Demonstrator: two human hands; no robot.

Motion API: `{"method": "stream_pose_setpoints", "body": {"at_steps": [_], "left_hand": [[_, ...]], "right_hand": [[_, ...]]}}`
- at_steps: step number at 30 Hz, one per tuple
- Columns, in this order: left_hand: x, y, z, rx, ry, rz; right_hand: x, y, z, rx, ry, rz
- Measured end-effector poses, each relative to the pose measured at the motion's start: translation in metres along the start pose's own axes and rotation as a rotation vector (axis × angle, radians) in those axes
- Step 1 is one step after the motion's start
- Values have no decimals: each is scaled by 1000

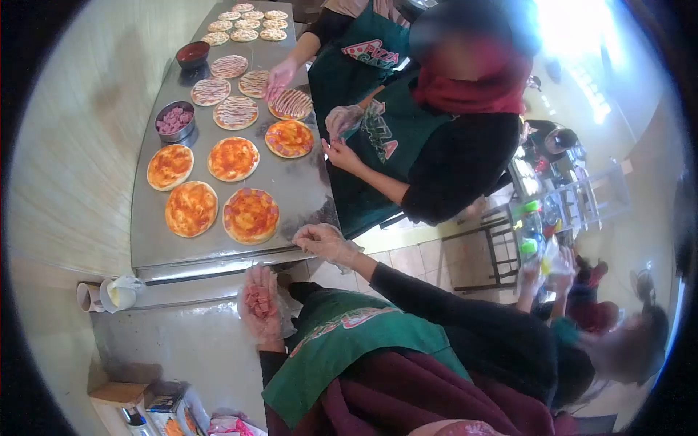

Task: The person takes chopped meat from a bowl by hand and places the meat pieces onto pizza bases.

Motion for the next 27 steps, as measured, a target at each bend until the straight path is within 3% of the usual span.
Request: {"method": "stream_pose_setpoints", "body": {"at_steps": [6,12,16,18,20,25,27], "left_hand": [[20,15,2,-183,26,-1],[56,32,28,-210,127,47],[91,41,50,-153,143,150],[105,48,57,-163,132,143],[116,54,65,-151,209,52],[136,43,70,-72,199,166],[137,37,77,-16,216,161]], "right_hand": [[13,42,-23,18,6,151],[6,90,-43,-77,-22,252],[-5,124,-50,-169,-8,498],[-21,124,-49,-178,-108,132],[-22,128,-50,-137,-52,500],[-38,169,-39,-223,-83,135],[-41,175,-25,-360,-97,22]]}}
Point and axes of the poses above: each hand's wrist, its own z-axis towards the middle knuckle, its own x-axis out of the palm, y = z × x, the point moved 7 cm from there along z, towards the middle knuckle, and after that the axes turned 12 degrees about y, right-handed, at the moved point
